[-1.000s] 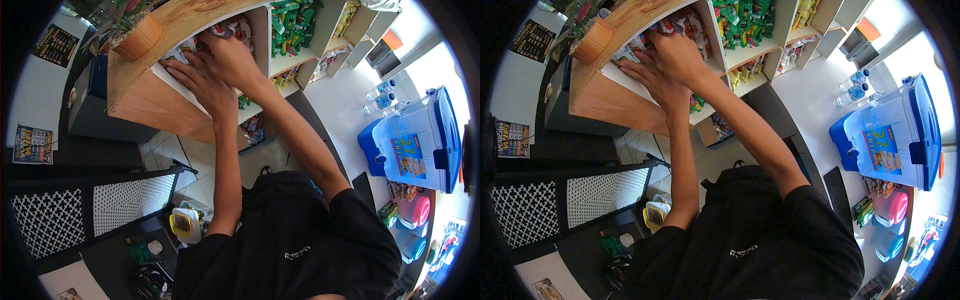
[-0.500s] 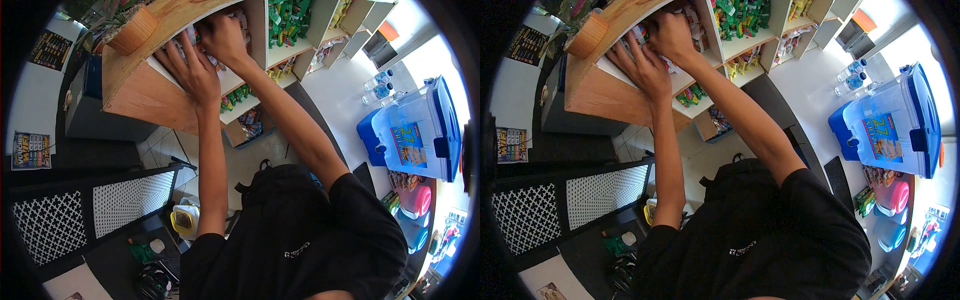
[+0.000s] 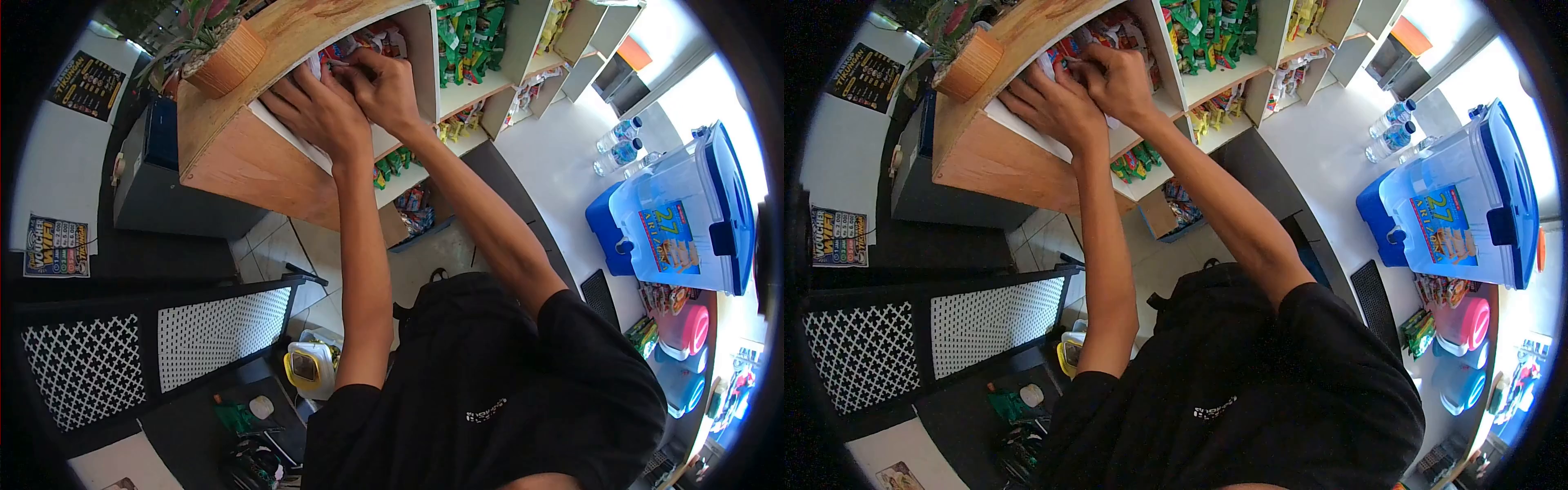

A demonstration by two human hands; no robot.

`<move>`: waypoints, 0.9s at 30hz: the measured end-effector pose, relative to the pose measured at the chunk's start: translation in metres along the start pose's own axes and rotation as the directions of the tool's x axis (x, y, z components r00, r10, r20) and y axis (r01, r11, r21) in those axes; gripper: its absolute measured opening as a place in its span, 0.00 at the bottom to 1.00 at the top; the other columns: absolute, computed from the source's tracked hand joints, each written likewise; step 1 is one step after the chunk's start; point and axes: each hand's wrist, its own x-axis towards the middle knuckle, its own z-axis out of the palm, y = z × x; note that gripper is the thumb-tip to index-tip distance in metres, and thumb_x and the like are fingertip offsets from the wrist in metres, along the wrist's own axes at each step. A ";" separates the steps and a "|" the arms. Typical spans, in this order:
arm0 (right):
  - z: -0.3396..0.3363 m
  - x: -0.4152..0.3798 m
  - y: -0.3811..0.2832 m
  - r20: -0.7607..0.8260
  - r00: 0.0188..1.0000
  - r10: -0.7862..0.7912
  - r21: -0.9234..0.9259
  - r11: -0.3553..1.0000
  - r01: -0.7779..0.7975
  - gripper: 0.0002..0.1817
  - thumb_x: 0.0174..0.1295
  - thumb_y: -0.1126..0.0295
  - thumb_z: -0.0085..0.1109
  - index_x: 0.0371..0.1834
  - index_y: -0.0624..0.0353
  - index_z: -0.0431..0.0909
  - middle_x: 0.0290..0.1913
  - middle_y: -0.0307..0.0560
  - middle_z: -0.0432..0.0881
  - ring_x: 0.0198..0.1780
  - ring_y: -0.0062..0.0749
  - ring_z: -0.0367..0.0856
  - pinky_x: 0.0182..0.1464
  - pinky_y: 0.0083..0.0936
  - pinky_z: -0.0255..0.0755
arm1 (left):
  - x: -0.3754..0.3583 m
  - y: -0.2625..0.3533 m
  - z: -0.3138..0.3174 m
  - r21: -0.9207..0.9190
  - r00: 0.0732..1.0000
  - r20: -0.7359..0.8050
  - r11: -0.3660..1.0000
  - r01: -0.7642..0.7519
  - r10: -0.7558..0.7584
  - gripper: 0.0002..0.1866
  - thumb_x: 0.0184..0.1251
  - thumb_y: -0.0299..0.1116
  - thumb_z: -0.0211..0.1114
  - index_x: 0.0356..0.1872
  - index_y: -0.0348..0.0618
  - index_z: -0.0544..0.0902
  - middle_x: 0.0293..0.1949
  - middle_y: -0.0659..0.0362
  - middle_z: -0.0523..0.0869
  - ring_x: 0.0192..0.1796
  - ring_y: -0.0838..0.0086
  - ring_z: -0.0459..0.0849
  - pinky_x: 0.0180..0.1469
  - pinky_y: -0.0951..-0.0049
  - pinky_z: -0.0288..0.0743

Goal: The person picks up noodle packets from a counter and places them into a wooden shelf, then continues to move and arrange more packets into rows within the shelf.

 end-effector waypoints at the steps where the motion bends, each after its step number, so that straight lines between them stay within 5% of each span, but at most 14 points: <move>1: 0.001 0.003 0.001 0.019 1.000 0.006 -0.010 1.000 -0.005 0.05 0.56 0.75 0.63 0.34 0.64 0.85 0.27 0.56 0.85 0.27 0.36 0.87 0.32 0.28 0.76 | 0.000 -0.002 0.004 0.026 1.000 -0.018 1.000 -0.003 0.003 0.19 0.74 0.38 0.56 0.60 0.39 0.70 0.63 0.41 0.68 0.69 0.38 0.60 0.67 0.39 0.58; 6: 0.000 0.016 -0.010 0.073 0.992 0.103 -0.083 0.992 -0.097 0.07 0.57 0.73 0.63 0.36 0.63 0.86 0.26 0.54 0.85 0.25 0.33 0.85 0.32 0.29 0.76 | -0.008 -0.010 0.016 0.083 0.990 -0.123 0.995 -0.062 0.072 0.19 0.74 0.40 0.58 0.59 0.43 0.70 0.61 0.47 0.71 0.68 0.40 0.63 0.65 0.42 0.64; 9: -0.001 0.019 -0.011 0.114 0.983 0.144 -0.070 0.988 -0.137 0.07 0.59 0.73 0.63 0.37 0.63 0.86 0.26 0.53 0.85 0.25 0.30 0.84 0.32 0.28 0.76 | -0.013 -0.012 0.015 -0.012 0.985 -0.134 0.994 -0.108 0.105 0.19 0.75 0.41 0.56 0.59 0.42 0.68 0.61 0.47 0.69 0.68 0.42 0.60 0.68 0.40 0.58; 12: -0.005 0.023 -0.012 0.142 0.983 0.119 -0.079 0.991 -0.108 0.08 0.59 0.70 0.63 0.38 0.61 0.87 0.27 0.54 0.86 0.25 0.35 0.85 0.32 0.29 0.77 | -0.016 -0.015 0.019 0.017 0.982 -0.157 0.995 -0.103 0.104 0.20 0.72 0.40 0.59 0.59 0.44 0.70 0.63 0.49 0.69 0.67 0.41 0.63 0.66 0.42 0.63; 15: -0.013 0.034 -0.017 0.219 0.975 -0.047 -0.285 0.952 0.110 0.09 0.58 0.68 0.61 0.37 0.58 0.88 0.28 0.52 0.86 0.29 0.42 0.86 0.35 0.34 0.79 | -0.016 -0.008 0.013 -0.006 0.986 -0.148 0.997 -0.083 0.081 0.20 0.71 0.38 0.60 0.59 0.43 0.69 0.62 0.49 0.70 0.67 0.41 0.63 0.66 0.41 0.62; 18: -0.008 0.046 -0.013 0.271 0.886 -0.377 -0.299 0.842 0.450 0.11 0.59 0.65 0.58 0.36 0.59 0.86 0.30 0.56 0.84 0.30 0.52 0.83 0.35 0.43 0.77 | -0.014 -0.001 0.006 -0.045 0.995 -0.094 0.998 -0.043 0.038 0.21 0.72 0.40 0.58 0.59 0.38 0.70 0.62 0.47 0.70 0.70 0.41 0.60 0.69 0.39 0.57; 21: 0.000 0.051 -0.006 0.460 0.832 -0.310 -0.118 0.907 0.403 0.12 0.61 0.68 0.55 0.44 0.57 0.85 0.37 0.58 0.84 0.40 0.54 0.82 0.45 0.41 0.76 | -0.014 0.002 0.000 -0.053 0.998 -0.062 0.999 -0.006 0.003 0.21 0.71 0.38 0.58 0.58 0.37 0.71 0.62 0.46 0.71 0.70 0.42 0.60 0.69 0.41 0.57; 25: 0.005 0.069 -0.004 0.533 0.782 -0.322 -0.055 0.910 0.412 0.14 0.64 0.68 0.49 0.45 0.63 0.82 0.39 0.60 0.84 0.41 0.51 0.83 0.47 0.40 0.77 | -0.006 0.007 -0.009 -0.049 0.999 0.006 0.998 0.050 -0.049 0.19 0.70 0.33 0.56 0.57 0.33 0.72 0.60 0.44 0.74 0.68 0.42 0.64 0.69 0.44 0.58; 27: 0.000 0.076 -0.026 0.629 0.777 -0.013 -0.129 0.984 0.121 0.15 0.64 0.68 0.49 0.46 0.65 0.81 0.40 0.60 0.85 0.42 0.49 0.84 0.49 0.39 0.76 | 0.002 0.011 -0.015 -0.021 0.996 0.046 0.997 0.072 -0.071 0.19 0.69 0.30 0.55 0.56 0.31 0.73 0.59 0.42 0.75 0.67 0.42 0.66 0.69 0.46 0.59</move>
